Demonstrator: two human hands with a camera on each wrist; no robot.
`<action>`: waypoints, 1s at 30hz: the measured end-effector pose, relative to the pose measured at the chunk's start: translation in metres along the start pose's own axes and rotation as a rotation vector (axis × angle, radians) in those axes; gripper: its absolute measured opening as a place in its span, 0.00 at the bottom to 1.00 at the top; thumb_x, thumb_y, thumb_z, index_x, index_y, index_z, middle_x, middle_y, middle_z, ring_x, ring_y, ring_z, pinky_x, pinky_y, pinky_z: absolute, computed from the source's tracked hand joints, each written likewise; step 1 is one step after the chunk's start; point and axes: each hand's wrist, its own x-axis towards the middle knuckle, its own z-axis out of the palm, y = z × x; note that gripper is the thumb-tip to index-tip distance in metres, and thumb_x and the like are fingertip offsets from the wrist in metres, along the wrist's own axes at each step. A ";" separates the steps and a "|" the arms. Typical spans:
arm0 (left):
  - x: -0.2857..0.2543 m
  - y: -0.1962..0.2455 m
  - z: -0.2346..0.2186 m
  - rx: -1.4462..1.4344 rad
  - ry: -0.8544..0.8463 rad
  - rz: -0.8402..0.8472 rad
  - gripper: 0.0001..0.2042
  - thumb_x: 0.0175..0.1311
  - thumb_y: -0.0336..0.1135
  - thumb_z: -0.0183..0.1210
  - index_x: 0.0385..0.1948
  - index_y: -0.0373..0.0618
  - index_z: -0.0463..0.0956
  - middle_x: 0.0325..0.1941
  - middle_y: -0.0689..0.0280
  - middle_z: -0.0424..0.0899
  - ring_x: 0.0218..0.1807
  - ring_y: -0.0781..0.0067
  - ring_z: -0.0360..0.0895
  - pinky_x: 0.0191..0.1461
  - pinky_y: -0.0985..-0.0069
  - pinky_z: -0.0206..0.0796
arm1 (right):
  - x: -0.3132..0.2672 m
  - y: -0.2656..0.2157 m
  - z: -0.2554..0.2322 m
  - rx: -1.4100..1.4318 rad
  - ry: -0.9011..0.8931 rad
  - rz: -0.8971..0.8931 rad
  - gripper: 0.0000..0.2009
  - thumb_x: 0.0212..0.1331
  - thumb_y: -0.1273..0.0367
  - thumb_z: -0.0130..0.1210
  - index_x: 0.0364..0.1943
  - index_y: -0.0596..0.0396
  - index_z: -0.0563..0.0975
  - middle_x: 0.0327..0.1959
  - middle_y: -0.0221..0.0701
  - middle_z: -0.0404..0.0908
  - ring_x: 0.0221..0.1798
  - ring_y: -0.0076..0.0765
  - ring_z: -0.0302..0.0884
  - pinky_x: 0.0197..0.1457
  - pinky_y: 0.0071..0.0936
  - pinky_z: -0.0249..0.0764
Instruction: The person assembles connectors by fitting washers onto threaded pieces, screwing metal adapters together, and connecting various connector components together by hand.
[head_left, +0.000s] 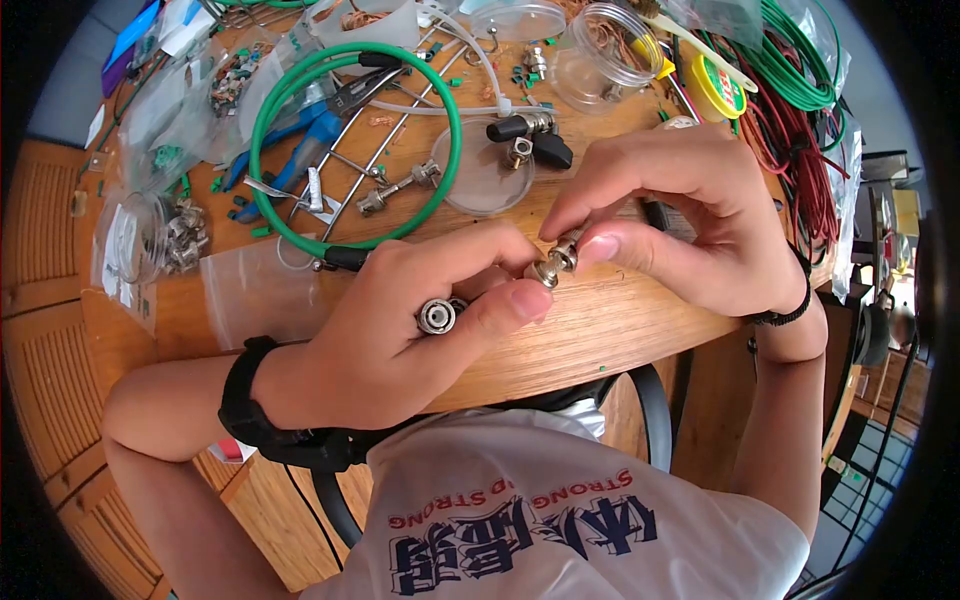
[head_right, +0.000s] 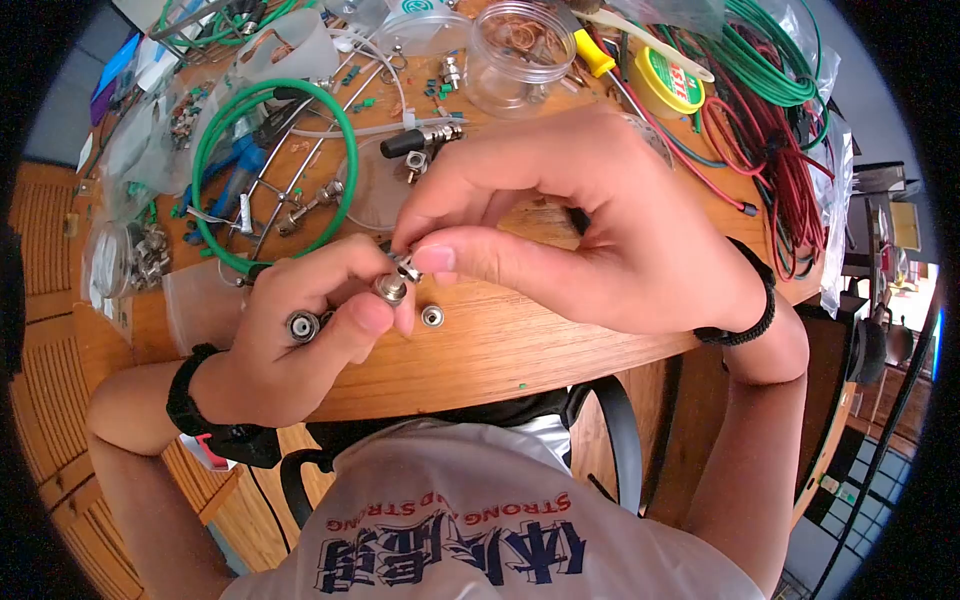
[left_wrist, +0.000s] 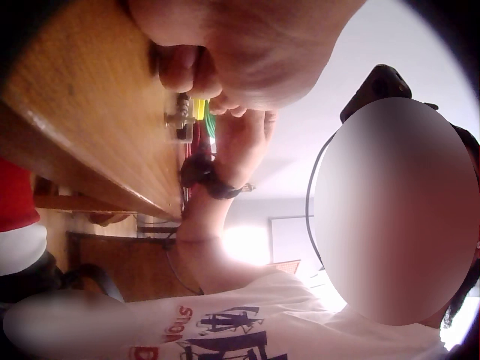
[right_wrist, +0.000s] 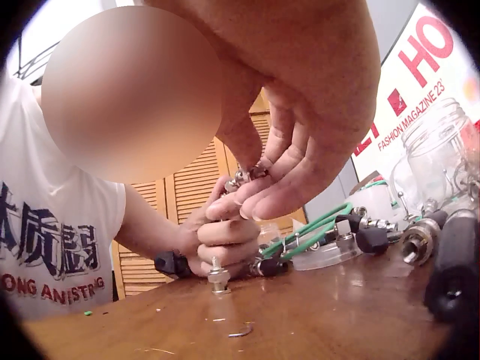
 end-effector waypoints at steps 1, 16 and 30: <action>0.000 0.002 -0.001 -0.011 -0.021 -0.047 0.14 0.82 0.42 0.51 0.44 0.38 0.75 0.38 0.70 0.80 0.29 0.89 0.67 0.32 0.84 0.58 | -0.001 -0.001 0.001 0.000 -0.001 0.001 0.07 0.64 0.73 0.65 0.41 0.64 0.85 0.37 0.39 0.88 0.39 0.36 0.88 0.44 0.29 0.82; -0.001 0.008 0.001 0.018 0.013 -0.106 0.10 0.77 0.35 0.59 0.39 0.35 0.76 0.23 0.66 0.71 0.24 0.83 0.62 0.28 0.76 0.54 | -0.004 -0.004 0.002 0.225 0.010 0.156 0.09 0.62 0.76 0.68 0.43 0.66 0.83 0.43 0.39 0.86 0.45 0.30 0.86 0.51 0.27 0.83; 0.000 0.002 0.003 0.053 0.026 -0.068 0.15 0.81 0.43 0.53 0.37 0.40 0.74 0.24 0.75 0.71 0.24 0.90 0.62 0.29 0.83 0.54 | -0.001 -0.005 0.004 -0.282 0.045 -0.231 0.11 0.50 0.73 0.75 0.35 0.60 0.85 0.33 0.39 0.87 0.33 0.38 0.86 0.34 0.28 0.77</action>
